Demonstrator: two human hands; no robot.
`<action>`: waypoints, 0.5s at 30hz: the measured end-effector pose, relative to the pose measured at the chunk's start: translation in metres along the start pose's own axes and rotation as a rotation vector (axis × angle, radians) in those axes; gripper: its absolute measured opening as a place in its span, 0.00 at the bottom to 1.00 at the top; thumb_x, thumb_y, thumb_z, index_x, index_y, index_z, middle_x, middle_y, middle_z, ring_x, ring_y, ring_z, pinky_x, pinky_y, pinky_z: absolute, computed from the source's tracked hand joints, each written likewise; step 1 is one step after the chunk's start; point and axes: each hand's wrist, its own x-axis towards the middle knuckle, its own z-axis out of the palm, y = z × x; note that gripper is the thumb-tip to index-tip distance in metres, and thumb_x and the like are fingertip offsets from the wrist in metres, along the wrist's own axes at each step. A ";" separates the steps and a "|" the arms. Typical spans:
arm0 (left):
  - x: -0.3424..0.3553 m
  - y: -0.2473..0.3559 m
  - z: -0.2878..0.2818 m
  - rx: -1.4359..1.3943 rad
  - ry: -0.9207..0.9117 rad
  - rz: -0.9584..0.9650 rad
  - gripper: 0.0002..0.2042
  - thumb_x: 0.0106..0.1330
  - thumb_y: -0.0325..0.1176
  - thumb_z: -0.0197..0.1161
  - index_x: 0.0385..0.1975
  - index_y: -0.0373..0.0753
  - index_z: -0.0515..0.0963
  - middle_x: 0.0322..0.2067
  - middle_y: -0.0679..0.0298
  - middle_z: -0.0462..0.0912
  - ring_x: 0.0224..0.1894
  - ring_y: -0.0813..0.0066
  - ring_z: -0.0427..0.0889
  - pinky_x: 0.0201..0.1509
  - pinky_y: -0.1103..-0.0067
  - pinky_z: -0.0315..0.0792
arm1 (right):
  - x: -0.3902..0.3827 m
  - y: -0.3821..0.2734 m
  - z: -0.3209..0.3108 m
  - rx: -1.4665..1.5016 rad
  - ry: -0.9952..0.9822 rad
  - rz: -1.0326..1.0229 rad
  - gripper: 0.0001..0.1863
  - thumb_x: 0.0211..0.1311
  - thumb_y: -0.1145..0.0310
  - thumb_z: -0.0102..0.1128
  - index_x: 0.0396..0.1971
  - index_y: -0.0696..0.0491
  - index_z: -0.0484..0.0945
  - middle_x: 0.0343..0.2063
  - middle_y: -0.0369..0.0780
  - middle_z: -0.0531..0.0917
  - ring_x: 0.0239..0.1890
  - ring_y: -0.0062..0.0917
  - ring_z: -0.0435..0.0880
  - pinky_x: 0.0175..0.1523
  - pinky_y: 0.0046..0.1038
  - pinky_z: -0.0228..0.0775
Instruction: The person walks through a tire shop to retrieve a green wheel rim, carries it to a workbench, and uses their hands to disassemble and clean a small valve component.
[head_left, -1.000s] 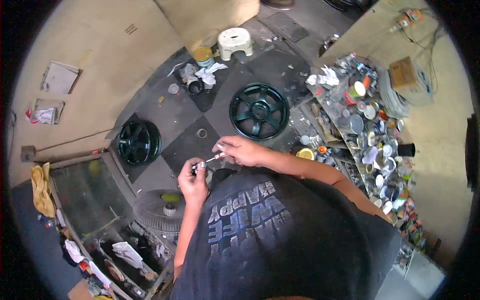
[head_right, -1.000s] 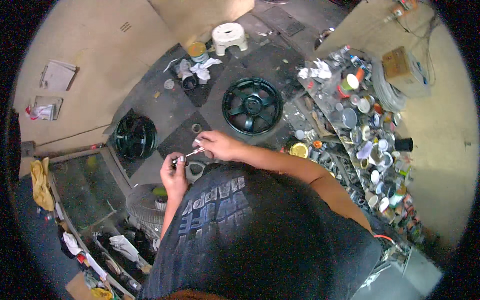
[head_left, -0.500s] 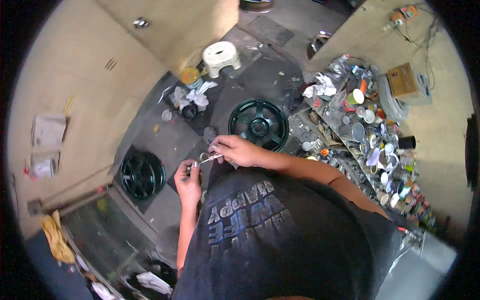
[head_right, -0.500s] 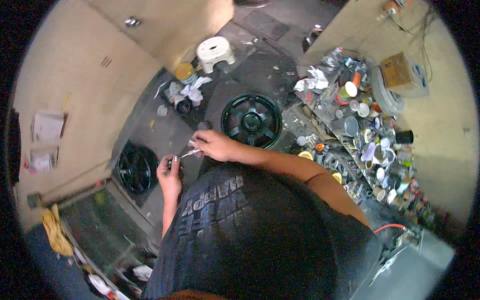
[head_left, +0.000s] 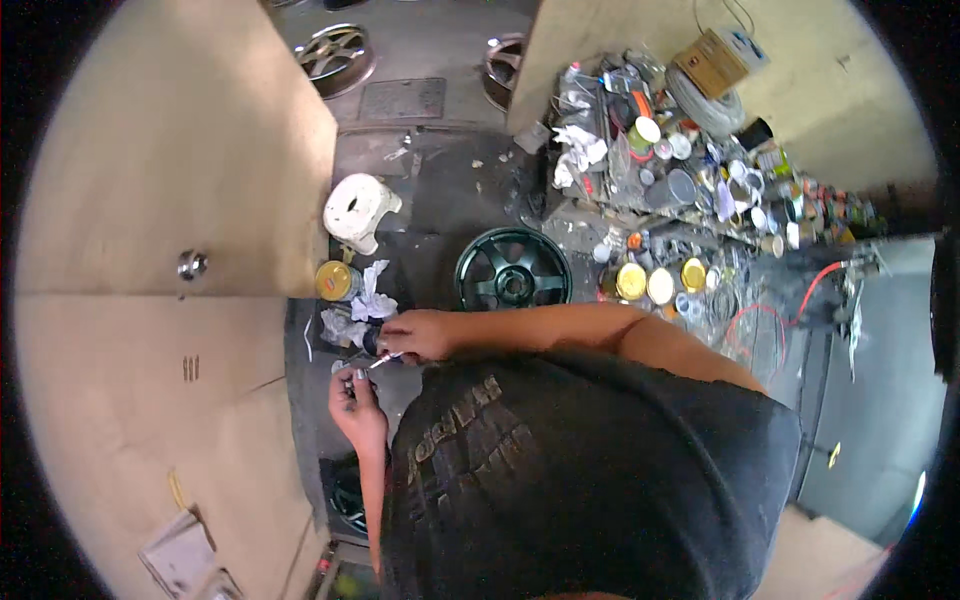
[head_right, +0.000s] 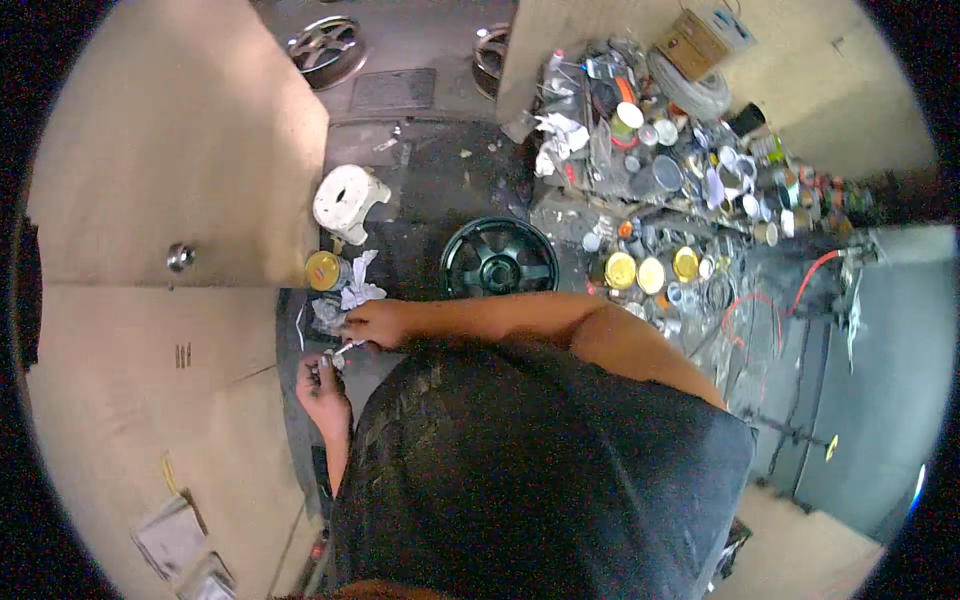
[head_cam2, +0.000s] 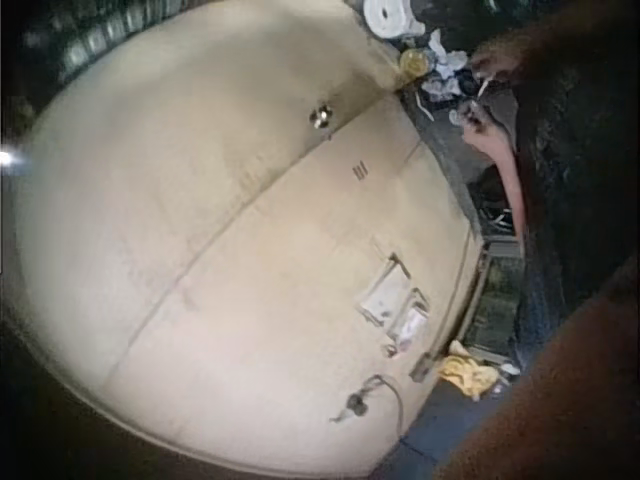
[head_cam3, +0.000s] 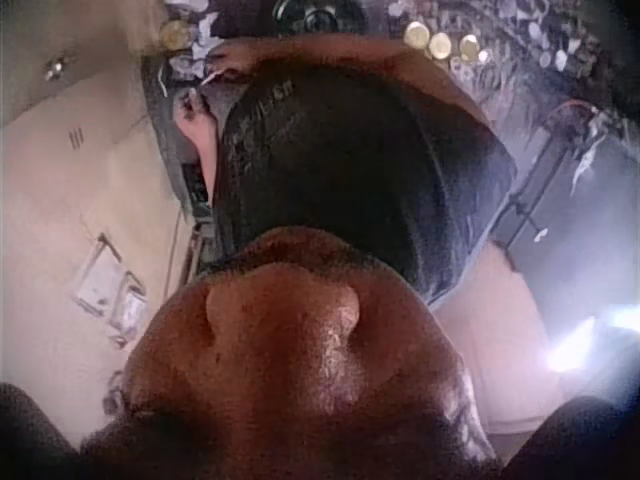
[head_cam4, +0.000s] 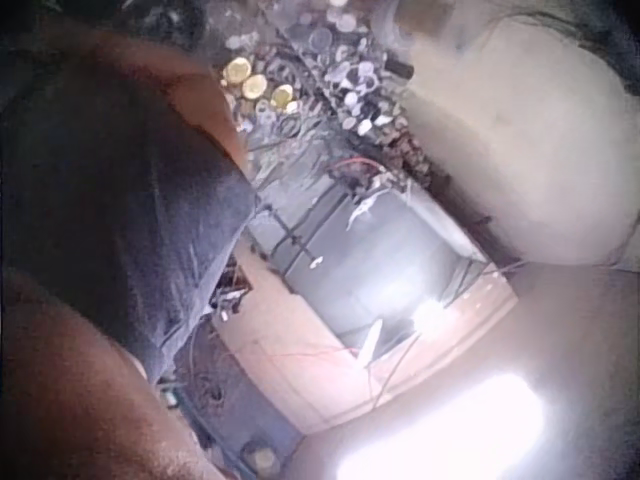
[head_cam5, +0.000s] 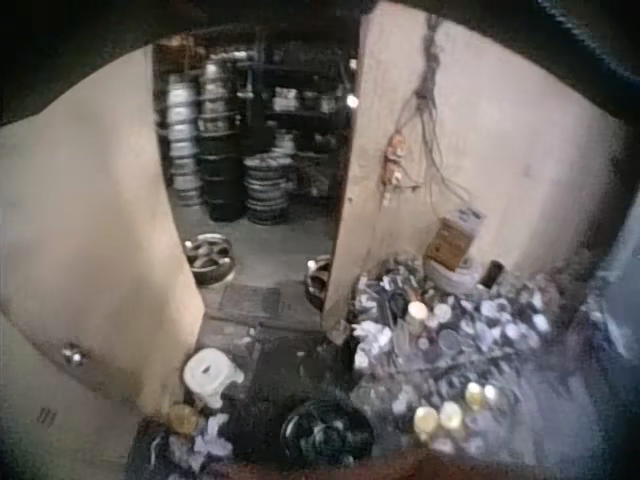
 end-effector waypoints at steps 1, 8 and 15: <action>0.016 0.023 0.000 0.022 -0.053 -0.020 0.07 0.70 0.32 0.57 0.34 0.35 0.73 0.21 0.72 0.71 0.22 0.86 0.65 0.26 0.85 0.59 | 0.005 -0.011 -0.009 -0.095 0.014 -0.071 0.11 0.67 0.64 0.54 0.39 0.57 0.78 0.24 0.39 0.80 0.27 0.21 0.77 0.34 0.27 0.69; 0.109 0.030 0.011 -0.193 -0.273 -0.162 0.06 0.70 0.33 0.56 0.32 0.38 0.73 0.17 0.75 0.67 0.19 0.89 0.61 0.21 0.86 0.52 | 0.037 -0.024 -0.051 -0.195 0.322 -0.313 0.10 0.61 0.68 0.62 0.40 0.57 0.78 0.33 0.39 0.82 0.35 0.21 0.81 0.42 0.26 0.74; 0.226 0.042 0.044 -0.136 -0.306 -0.135 0.06 0.70 0.32 0.56 0.32 0.37 0.73 0.18 0.76 0.66 0.17 0.90 0.59 0.19 0.85 0.51 | 0.096 -0.042 -0.130 -0.067 0.484 -0.156 0.15 0.61 0.62 0.62 0.41 0.57 0.77 0.35 0.42 0.83 0.37 0.27 0.82 0.45 0.31 0.73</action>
